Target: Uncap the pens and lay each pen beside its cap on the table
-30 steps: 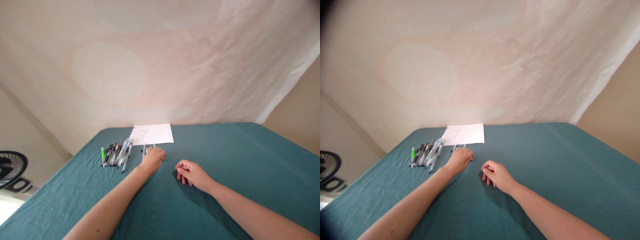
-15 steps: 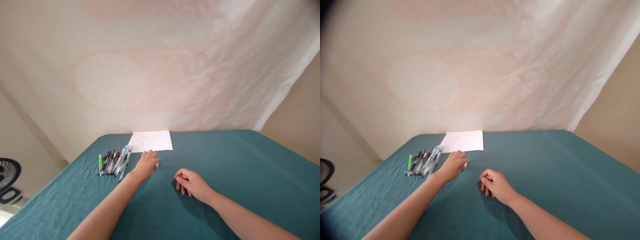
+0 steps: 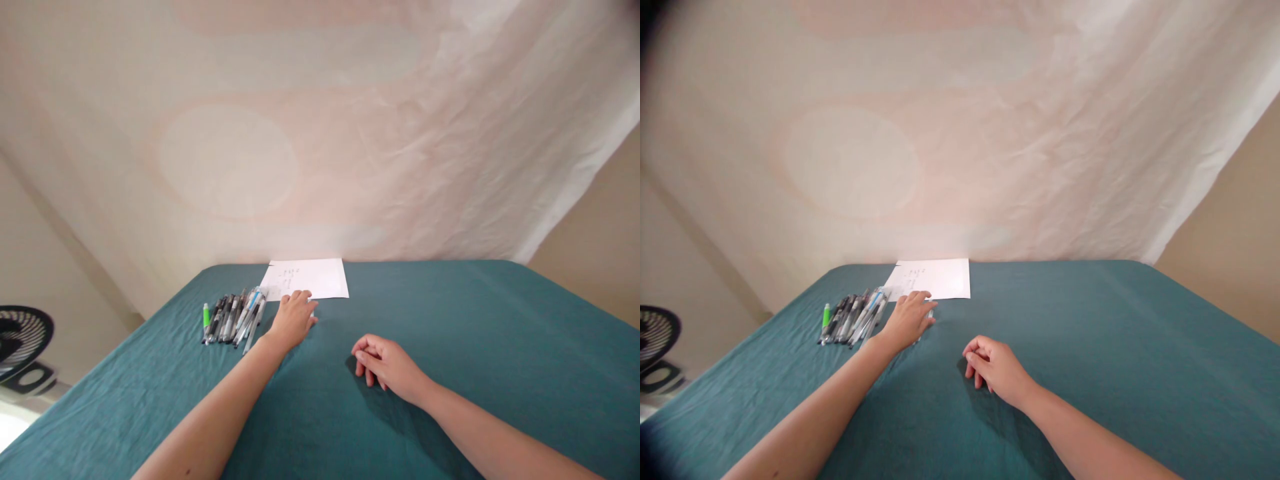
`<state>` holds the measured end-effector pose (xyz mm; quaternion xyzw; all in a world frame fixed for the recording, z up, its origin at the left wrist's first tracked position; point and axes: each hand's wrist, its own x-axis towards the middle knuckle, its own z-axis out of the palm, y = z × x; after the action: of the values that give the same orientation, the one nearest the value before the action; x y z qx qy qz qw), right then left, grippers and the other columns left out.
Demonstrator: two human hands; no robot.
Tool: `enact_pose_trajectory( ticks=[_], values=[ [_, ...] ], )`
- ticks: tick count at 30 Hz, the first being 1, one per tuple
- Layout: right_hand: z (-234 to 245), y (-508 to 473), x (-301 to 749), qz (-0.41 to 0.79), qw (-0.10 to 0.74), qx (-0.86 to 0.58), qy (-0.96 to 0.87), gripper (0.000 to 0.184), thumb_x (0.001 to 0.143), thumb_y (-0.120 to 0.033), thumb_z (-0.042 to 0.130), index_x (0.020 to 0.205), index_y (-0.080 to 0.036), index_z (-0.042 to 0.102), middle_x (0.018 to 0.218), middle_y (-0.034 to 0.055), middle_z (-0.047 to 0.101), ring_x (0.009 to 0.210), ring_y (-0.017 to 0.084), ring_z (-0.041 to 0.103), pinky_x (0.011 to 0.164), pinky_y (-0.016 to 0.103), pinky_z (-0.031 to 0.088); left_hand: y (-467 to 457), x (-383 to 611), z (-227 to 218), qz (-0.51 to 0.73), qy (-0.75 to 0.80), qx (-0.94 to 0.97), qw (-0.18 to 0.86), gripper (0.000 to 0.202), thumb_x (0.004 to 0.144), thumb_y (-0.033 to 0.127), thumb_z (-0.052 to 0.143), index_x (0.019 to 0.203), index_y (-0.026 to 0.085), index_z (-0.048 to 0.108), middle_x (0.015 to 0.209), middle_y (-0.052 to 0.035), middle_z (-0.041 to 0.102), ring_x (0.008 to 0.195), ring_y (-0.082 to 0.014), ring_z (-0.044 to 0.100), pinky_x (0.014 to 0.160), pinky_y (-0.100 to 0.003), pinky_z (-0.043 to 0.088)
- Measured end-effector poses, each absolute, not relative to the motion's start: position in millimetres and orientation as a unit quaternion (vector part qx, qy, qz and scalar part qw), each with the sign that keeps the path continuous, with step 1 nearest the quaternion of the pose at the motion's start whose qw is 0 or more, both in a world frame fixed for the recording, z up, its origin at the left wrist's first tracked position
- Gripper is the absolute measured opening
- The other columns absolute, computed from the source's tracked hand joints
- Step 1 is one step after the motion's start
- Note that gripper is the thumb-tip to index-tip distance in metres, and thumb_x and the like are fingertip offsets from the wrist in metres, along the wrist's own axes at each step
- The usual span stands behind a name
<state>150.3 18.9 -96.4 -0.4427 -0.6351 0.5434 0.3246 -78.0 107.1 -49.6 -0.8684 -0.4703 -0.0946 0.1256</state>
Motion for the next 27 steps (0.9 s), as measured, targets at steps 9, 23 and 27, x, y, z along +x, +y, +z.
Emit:
enact_pose_trajectory(
  ticks=[9, 23, 27],
  values=[
    [-93, 18, 152, 0.547, 0.325, -0.442, -0.632, 0.028, 0.083, -0.044, 0.047, 0.091, -0.018, 0.051, 0.070, 0.0005, 0.061, 0.048, 0.008, 0.052, 0.033, 0.014, 0.032, 137, -170, -19, -0.054, -0.681, -0.724, 0.092, 0.017, 0.078, 0.024, 0.051, 0.084, 0.012, 0.062, 0.077, -0.0112, 0.062, 0.077, -0.0248, 0.057, 0.069, -0.037, 0.042],
    [-93, 18, 151, 0.544, 0.323, -0.445, -0.633, 0.027, 0.084, -0.043, 0.046, 0.092, -0.018, 0.051, 0.070, 0.0006, 0.062, 0.047, 0.008, 0.053, 0.033, 0.014, 0.033, 138, -178, -17, -0.067, -0.671, -0.738, -0.017, 0.023, 0.079, 0.022, 0.045, 0.067, 0.014, 0.063, 0.055, -0.0113, 0.060, 0.062, -0.0221, 0.058, 0.061, -0.035, 0.043],
    [-93, 18, 150, 0.560, 0.340, -0.433, -0.619, 0.030, 0.083, -0.045, 0.048, 0.094, -0.017, 0.051, 0.072, 0.0015, 0.061, 0.049, 0.008, 0.053, 0.033, 0.014, 0.033, 109, -131, 9, -0.093, -0.582, -0.796, -0.137, 0.028, 0.083, 0.037, 0.042, 0.083, 0.015, 0.060, 0.064, -0.0045, 0.065, 0.057, -0.0166, 0.059, 0.056, -0.026, 0.044]
  ],
)
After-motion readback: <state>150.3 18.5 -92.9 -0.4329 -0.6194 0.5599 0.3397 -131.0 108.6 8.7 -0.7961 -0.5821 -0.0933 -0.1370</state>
